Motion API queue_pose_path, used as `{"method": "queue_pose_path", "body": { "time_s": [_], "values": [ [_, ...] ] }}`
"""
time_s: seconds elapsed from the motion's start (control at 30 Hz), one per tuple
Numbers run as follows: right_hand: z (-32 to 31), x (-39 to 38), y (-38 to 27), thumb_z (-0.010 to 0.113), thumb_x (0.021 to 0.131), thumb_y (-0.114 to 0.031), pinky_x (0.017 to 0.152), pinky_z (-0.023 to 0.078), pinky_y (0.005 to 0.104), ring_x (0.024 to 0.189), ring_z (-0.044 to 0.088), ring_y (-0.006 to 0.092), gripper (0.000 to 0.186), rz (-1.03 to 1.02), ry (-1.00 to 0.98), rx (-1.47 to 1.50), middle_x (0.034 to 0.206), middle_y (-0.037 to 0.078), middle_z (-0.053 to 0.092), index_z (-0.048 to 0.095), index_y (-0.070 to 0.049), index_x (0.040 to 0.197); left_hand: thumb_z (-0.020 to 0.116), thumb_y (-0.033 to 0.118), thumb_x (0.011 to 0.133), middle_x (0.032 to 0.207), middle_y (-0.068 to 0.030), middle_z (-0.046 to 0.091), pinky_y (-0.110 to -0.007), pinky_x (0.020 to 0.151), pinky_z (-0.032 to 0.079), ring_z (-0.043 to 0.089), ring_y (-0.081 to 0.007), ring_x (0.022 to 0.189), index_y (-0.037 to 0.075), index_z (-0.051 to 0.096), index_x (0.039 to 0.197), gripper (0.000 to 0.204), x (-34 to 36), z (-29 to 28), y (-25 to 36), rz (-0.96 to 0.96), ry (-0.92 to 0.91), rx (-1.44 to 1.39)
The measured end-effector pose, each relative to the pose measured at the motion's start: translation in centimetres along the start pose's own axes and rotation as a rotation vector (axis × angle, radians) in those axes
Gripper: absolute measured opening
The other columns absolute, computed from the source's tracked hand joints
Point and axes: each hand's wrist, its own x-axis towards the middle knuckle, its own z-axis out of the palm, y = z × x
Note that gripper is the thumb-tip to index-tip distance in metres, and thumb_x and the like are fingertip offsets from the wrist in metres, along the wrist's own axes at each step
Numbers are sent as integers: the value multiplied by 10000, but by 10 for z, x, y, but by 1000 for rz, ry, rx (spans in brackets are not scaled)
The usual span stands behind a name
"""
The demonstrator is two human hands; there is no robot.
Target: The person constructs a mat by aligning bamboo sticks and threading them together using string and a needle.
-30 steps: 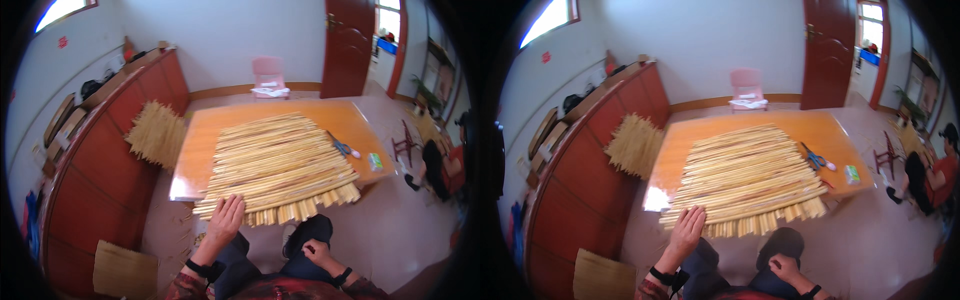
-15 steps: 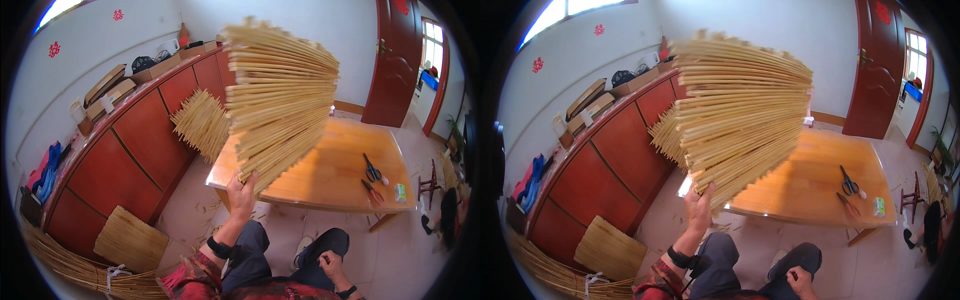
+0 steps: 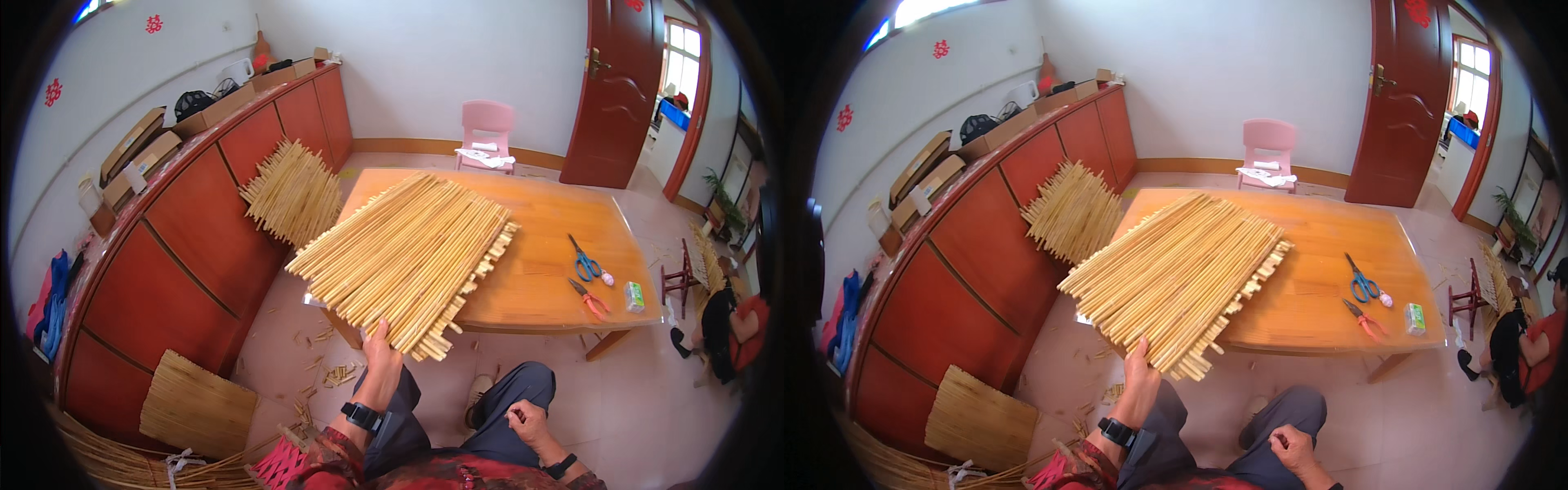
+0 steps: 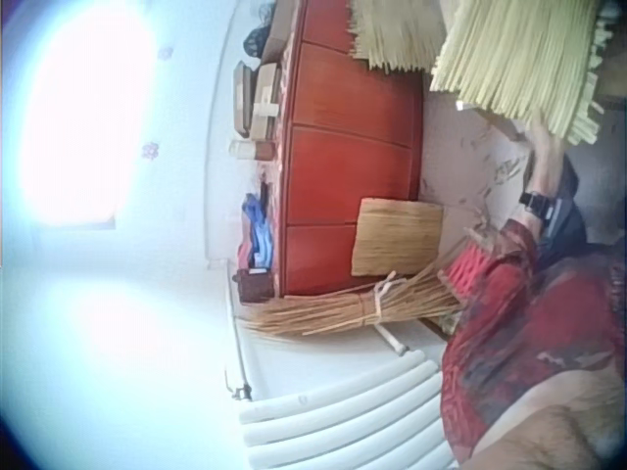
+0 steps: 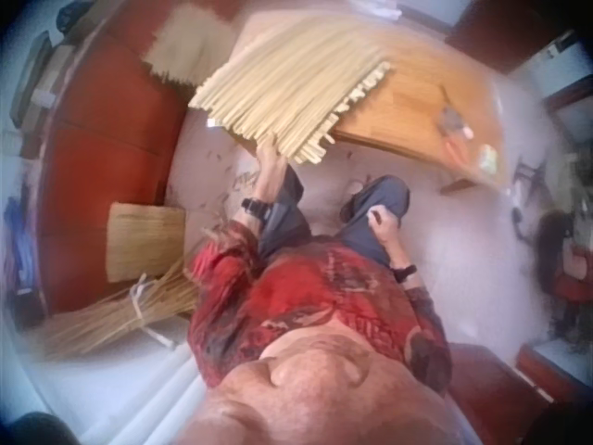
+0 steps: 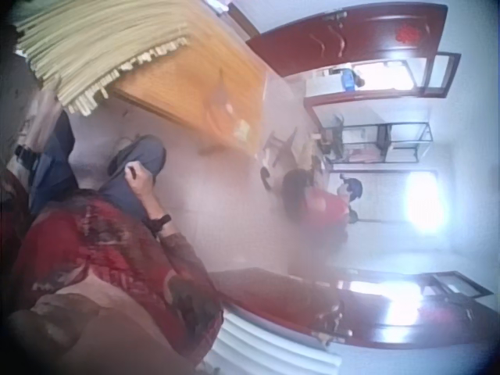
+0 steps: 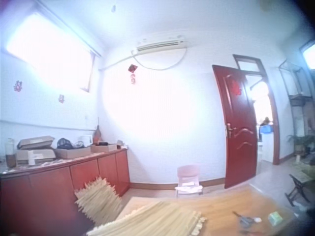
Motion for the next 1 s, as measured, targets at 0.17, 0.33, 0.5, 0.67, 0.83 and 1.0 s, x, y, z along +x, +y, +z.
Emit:
{"method": "queue_pose_path", "body": {
  "time_s": [0.17, 0.33, 0.5, 0.67, 0.83, 1.0],
  "values": [
    [2, 2, -13, 621, 711, -90, 486, 446, 239, 496, 560, 121, 78, -10, 6, -38, 578, 56, 563, 566, -49, 748, 479, 129, 867, 1126, -136, 498, -421, 830, 453, 525, -272, 991, 1, 389, 1172, 343, -14, -12, -25, -35, -67, 59],
    [4, 3, -17, 620, 721, -97, 486, 450, 249, 502, 571, 139, 81, -14, -29, -59, 596, 60, 572, 557, -55, 749, 509, 203, 852, 1141, -117, 502, -442, 844, 424, 524, -249, 1009, 22, 394, 1177, 389, -34, -16, -31, -327, -222, 265],
    [5, 1, -17, 621, 716, -106, 480, 444, 261, 498, 570, 164, 82, -60, 10, -104, 591, 69, 560, 555, -63, 742, 500, 216, 862, 1152, -129, 483, -447, 836, 426, 527, -276, 1016, 24, 398, 1160, 369, -40, -15, -17, -567, -526, 283],
    [6, 6, -27, 613, 713, -104, 485, 441, 268, 505, 567, 181, 79, -80, -24, -113, 595, 78, 556, 554, -62, 743, 496, 248, 872, 1098, -131, 477, -430, 821, 425, 477, -321, 1087, -35, 388, 1139, 404, -51, -10, -16, -773, -539, 490],
    [6, 4, -28, 602, 709, -76, 481, 433, 284, 514, 567, 199, 72, -82, -9, -76, 616, 88, 555, 542, -53, 741, 470, 230, 878, 1011, -128, 561, -301, 718, 465, 589, -198, 877, -31, 451, 1125, 359, -50, -9, 2, -602, -933, 1064],
    [2, 4, -28, 605, 710, -81, 484, 431, 293, 523, 565, 216, 79, -104, 5, -112, 626, 88, 551, 541, -54, 747, 538, 162, 821, 886, -99, 616, -323, 733, 463, 612, -231, 795, 1, 520, 1079, 305, -62, 14, 38, 185, -804, 1473]
  ]
}}
